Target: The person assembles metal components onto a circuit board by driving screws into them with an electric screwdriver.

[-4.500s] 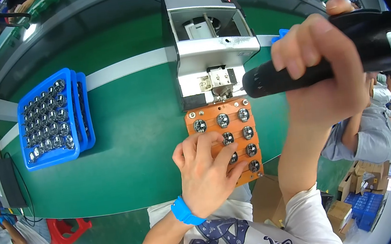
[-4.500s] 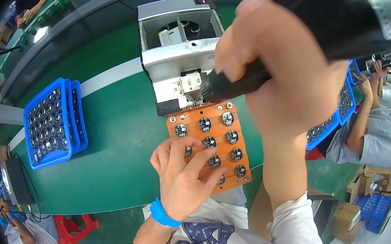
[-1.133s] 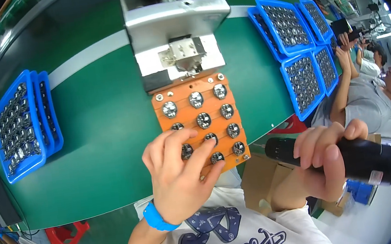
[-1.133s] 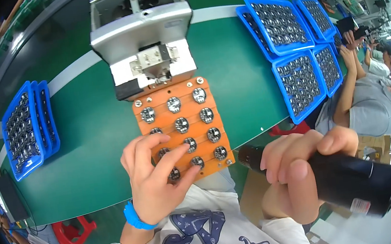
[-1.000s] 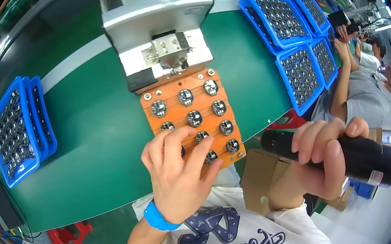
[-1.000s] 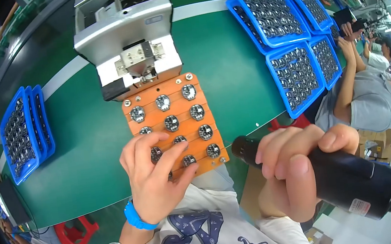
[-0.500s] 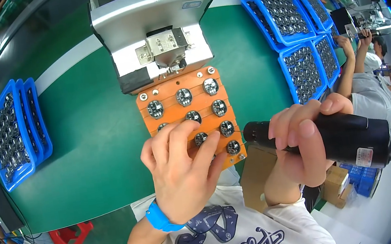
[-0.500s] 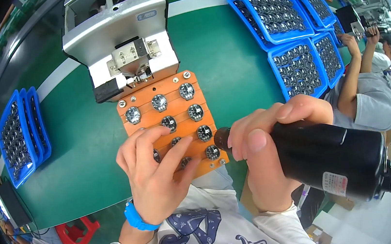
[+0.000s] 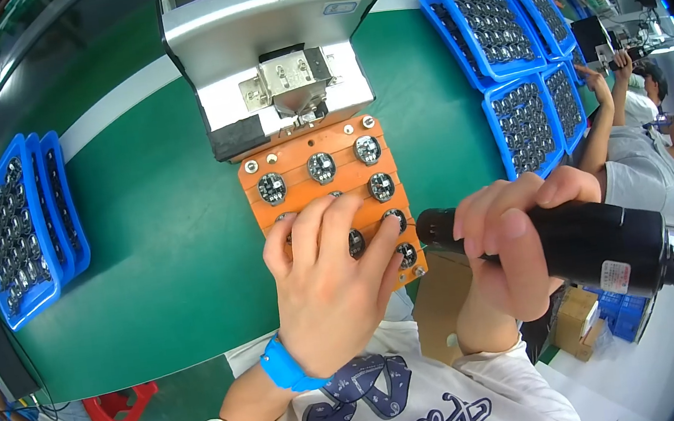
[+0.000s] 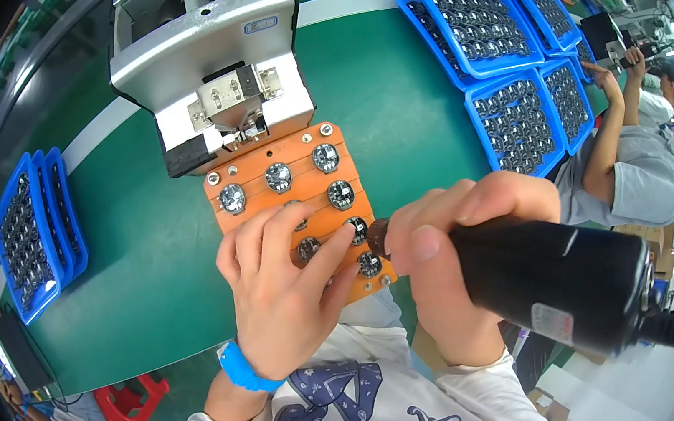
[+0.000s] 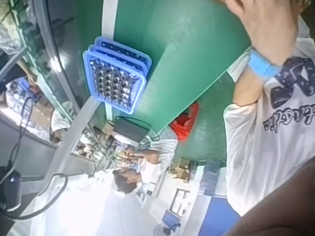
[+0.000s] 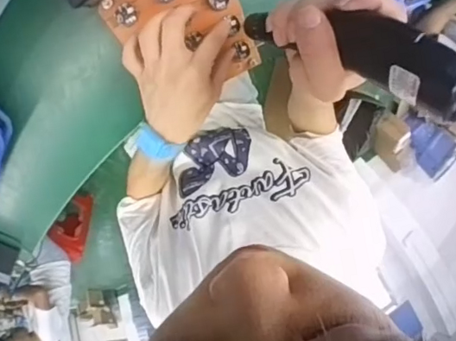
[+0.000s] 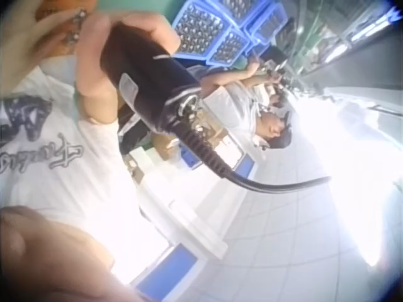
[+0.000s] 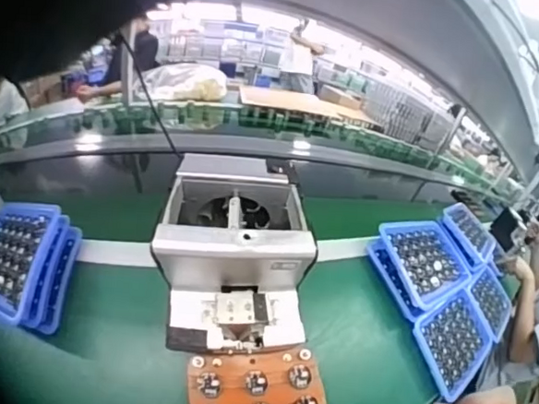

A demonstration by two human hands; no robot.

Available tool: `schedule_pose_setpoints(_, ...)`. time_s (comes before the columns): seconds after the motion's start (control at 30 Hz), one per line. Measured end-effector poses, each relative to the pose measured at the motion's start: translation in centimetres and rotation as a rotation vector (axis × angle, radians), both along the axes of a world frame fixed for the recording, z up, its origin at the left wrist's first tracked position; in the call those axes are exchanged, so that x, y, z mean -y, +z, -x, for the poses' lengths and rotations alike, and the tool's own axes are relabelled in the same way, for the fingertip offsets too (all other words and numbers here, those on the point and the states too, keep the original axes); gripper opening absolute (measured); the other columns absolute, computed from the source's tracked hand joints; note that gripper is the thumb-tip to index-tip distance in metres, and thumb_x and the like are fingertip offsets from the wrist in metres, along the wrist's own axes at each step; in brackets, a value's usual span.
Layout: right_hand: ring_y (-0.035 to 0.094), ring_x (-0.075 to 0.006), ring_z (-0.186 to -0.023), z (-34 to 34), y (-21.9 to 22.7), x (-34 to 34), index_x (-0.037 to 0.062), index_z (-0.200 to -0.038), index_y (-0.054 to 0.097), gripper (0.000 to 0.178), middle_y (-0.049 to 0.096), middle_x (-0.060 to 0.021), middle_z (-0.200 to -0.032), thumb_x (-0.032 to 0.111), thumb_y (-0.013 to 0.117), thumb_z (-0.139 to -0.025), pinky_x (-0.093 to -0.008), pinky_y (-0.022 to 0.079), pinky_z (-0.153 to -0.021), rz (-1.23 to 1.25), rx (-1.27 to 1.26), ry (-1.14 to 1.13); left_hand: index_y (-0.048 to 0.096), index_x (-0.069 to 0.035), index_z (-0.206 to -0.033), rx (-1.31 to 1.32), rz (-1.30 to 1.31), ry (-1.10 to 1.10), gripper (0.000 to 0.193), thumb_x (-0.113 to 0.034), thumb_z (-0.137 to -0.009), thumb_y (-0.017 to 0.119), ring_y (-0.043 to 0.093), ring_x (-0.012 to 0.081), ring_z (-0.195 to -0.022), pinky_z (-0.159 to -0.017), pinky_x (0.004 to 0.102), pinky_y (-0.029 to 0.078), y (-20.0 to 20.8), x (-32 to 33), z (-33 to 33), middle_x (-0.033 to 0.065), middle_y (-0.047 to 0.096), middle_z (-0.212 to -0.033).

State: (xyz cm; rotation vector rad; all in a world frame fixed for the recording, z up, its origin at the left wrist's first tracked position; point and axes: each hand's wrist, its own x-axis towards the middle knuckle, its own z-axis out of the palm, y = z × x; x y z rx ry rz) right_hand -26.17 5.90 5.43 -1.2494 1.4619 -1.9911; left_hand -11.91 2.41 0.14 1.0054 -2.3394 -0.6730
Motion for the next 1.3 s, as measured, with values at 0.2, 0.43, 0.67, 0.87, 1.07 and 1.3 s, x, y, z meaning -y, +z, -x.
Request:
schedule_pose_setpoints(0.2, 0.049, -0.0161, -0.051, 0.5, -1.1, -0.3, 0.0063, -0.11, 0.038, 0.03, 0.05, -0.0074, -0.068, -0.003, 0.059, -0.089, -0.0342, 0.046, -0.052, 0.023, -0.003, 0.057, 0.075, -0.018, -0.101, -0.052, 0.009, -0.026, 0.034, -0.017, -0.069, 0.084, 0.051, 0.03, -0.119, -0.101, 0.0476, 0.032, -0.6, 0.7, 0.6, 0.0074, 0.057, -0.123)
schedule_pose_setpoints(0.43, 0.049, -0.0157, -0.051, 0.6, -1.0, -0.4, 0.0061, -0.11, 0.04, 0.031, 0.05, -0.0067, -0.069, -0.002, 0.061, -0.089, -0.0344, 0.047, -0.053, 0.053, -0.023, 0.083, 0.074, -0.017, -0.095, -0.066, 0.024, -0.003, 0.029, -0.017, -0.068, 0.084, 0.052, 0.0285, -0.116, -0.099, 0.0469, 0.032, -0.3, 1.0, 1.0, 0.005, 0.058, -0.116)
schedule_pose_setpoints(0.67, 0.052, -0.0173, -0.052, 1.6, 5.3, 2.7, 0.0, -0.118, 0.043, 0.03, 0.049, -0.0051, -0.068, 0.001, 0.054, -0.09, -0.034, 0.048, -0.055, 0.268, 0.119, 0.294, 0.073, -0.017, -0.093, -0.075, 0.046, 0.006, 0.025, -0.021, -0.071, 0.083, 0.052, 0.0265, -0.116, -0.1, 0.0476, 0.031, -1.0, 0.7, 1.1, 0.0037, 0.057, -0.114)
schedule_pose_setpoints(0.87, 0.056, -0.0214, -0.053, -0.7, 6.0, 12.1, -0.0083, -0.117, 0.05, 0.03, 0.054, -0.0105, -0.07, 0.003, 0.058, -0.09, -0.0384, 0.05, -0.056, 0.2, -0.14, 0.258, 0.074, -0.015, -0.095, -0.164, 0.013, 0.081, 0.03, -0.021, -0.068, 0.085, 0.054, 0.0264, -0.114, -0.099, 0.0456, 0.033, 0.1, 0.5, -0.4, 0.0023, 0.059, -0.112)
schedule_pose_setpoints(1.07, 0.056, -0.0173, -0.049, -2.6, 3.7, 14.9, -0.0046, -0.098, 0.055, 0.018, 0.055, -0.007, -0.066, -0.007, 0.063, -0.082, -0.0312, 0.046, -0.05, 0.061, -0.203, 0.174, 0.073, -0.015, -0.095, -0.213, -0.025, 0.152, 0.028, -0.018, -0.069, 0.084, 0.055, 0.0258, -0.111, -0.097, 0.0431, 0.034, 0.4, 1.2, -2.8, 0.0017, 0.061, -0.108)
schedule_pose_setpoints(1.3, 0.052, -0.0183, -0.046, -1.7, 6.0, 11.6, -0.007, -0.111, 0.053, 0.029, 0.051, -0.0078, -0.064, 0.0, 0.06, -0.084, -0.0336, 0.047, -0.051, 0.098, -0.12, 0.293, 0.073, -0.014, -0.096, -0.209, -0.028, 0.14, 0.028, -0.017, -0.07, 0.084, 0.055, 0.026, -0.111, -0.097, 0.0445, 0.034, 0.3, 1.3, -3.4, 0.0024, 0.06, -0.11)
